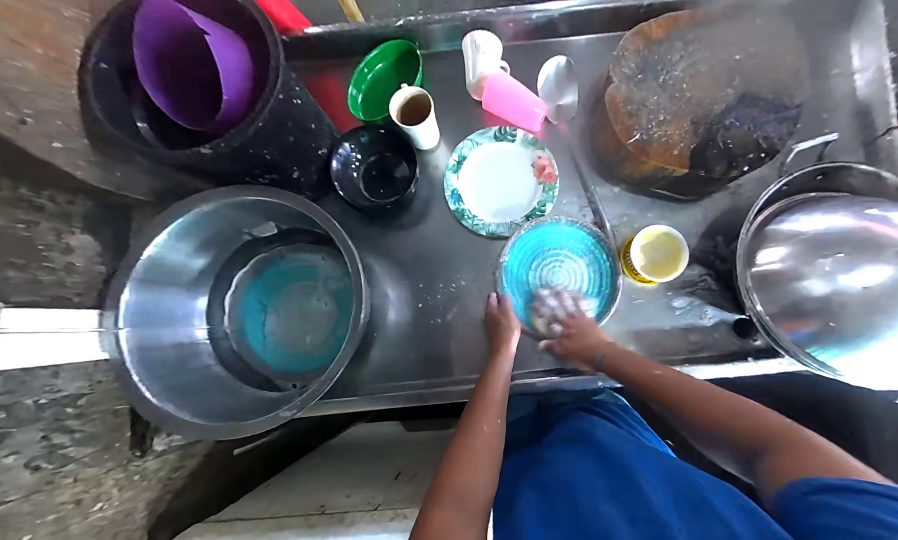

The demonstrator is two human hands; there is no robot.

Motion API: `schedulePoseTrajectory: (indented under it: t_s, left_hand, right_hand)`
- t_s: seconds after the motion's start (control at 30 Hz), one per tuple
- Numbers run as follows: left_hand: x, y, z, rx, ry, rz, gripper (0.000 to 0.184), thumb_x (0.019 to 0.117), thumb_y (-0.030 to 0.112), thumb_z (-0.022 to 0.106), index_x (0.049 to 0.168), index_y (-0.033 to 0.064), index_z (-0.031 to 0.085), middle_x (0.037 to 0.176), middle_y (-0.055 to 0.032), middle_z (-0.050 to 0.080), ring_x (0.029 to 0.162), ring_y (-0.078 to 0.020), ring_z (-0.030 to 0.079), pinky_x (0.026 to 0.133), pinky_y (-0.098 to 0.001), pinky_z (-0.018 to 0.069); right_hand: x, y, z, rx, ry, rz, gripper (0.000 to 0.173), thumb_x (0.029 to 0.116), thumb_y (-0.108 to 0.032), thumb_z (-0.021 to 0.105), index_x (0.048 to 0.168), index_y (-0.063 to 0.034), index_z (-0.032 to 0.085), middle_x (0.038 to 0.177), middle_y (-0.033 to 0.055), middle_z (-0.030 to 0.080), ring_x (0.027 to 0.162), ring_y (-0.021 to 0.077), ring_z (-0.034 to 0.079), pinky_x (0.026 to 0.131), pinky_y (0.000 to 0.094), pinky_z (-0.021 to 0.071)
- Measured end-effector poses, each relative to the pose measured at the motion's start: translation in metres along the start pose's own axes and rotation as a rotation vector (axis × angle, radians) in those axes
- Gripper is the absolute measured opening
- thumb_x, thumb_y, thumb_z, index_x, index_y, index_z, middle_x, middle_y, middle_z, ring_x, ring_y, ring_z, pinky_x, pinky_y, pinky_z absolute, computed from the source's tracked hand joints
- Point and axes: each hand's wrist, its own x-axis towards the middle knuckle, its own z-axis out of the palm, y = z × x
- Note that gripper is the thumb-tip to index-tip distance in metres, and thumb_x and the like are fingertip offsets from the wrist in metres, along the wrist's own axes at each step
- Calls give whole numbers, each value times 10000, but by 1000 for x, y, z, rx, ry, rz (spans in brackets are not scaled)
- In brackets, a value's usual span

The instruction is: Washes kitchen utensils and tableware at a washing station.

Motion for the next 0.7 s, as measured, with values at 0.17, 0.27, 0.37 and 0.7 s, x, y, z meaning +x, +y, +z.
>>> schedulePoseTrajectory:
  t_s: [0.17, 0.27, 0.37, 0.7]
  left_hand:
    - [-4, 4, -3, 155, 2, 65, 513, 1067, 377, 522, 1494, 101, 457, 1257, -215, 664, 1112, -361, 675, 939, -595, 550]
    - [-2, 4, -3, 162, -1, 79, 494, 1069, 329, 529, 1496, 95, 449, 1266, -226, 658, 1118, -373, 673, 940, -602, 548]
    - [-1, 3, 1, 174, 2, 67, 479, 1097, 345, 453, 1504, 94, 430, 1279, -239, 645, 1113, -389, 670, 924, -603, 550]
    - [-5, 0, 5, 88, -16, 13, 471, 1113, 378, 383, 1532, 163, 381, 1175, -232, 672, 861, -357, 735, 721, -568, 628]
  right_hand:
    - [-21, 48, -4, -29, -36, -172, 739, 1035, -581, 441, 1640, -184, 293, 1740, 38, 140, 1609, 303, 44, 1266, 648, 77]
    - [24, 92, -59, -139, 133, 117, 758, 1019, -548, 482, 1642, -164, 281, 1735, 69, 157, 1602, 360, 43, 1239, 707, 76]
    - [96, 51, -61, -113, 249, 149, 805, 1039, -620, 365, 1650, -114, 230, 1731, 155, 109, 1588, 435, 2, 1215, 748, -6]
    - [71, 77, -63, -171, 171, 45, 739, 1040, -552, 418, 1647, -160, 262, 1738, 82, 137, 1605, 352, 13, 1240, 704, 5]
